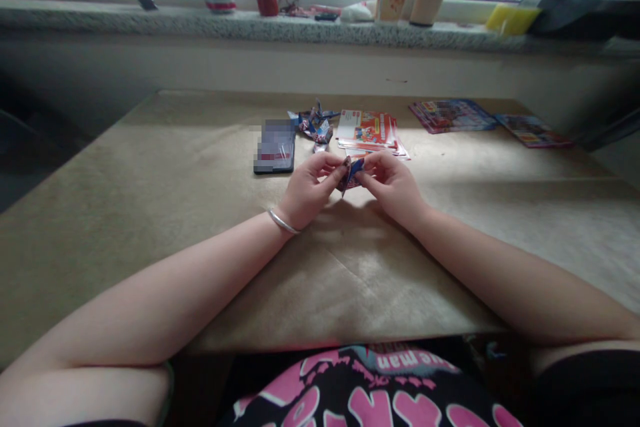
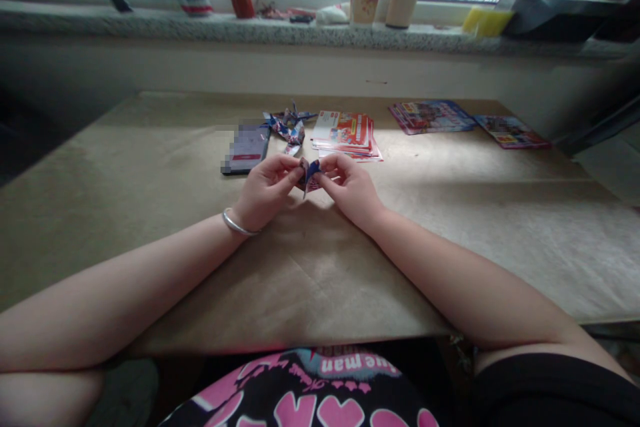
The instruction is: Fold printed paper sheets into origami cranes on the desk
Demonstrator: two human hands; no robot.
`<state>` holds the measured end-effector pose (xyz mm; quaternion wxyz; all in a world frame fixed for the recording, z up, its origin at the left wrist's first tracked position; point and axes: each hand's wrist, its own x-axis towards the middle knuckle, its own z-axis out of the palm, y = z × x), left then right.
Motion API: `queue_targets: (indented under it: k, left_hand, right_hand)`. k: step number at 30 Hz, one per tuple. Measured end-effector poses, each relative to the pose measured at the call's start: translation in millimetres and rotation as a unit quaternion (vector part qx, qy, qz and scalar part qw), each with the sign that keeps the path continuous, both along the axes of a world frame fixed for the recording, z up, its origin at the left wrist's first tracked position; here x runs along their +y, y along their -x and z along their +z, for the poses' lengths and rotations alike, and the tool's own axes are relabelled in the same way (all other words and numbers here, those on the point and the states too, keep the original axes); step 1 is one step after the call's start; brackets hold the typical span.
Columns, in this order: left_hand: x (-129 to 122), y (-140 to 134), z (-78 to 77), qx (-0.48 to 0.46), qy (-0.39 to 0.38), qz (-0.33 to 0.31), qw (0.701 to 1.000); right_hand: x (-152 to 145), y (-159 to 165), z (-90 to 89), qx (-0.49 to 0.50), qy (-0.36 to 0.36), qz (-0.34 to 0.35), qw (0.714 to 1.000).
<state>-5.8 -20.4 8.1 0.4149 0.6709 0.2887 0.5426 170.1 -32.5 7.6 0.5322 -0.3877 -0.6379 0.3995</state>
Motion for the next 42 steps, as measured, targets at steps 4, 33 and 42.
queue_targets:
  k: [4, 33, 42]
  left_hand:
    - [0, 0, -0.1, 0.029, -0.013, 0.014, 0.999]
    - [-8, -1, 5.9, 0.016, -0.012, 0.006, 1.0]
    - [-8, -1, 6.2, 0.033, -0.057, 0.03, 0.997]
  right_hand:
    - [-2, -1, 3.7, -0.016, -0.025, -0.016, 0.999]
    - [-11, 3, 10.7, -0.073, -0.079, -0.085, 0.991]
    - [-11, 1, 12.0, -0.122, -0.117, -0.075, 0.983]
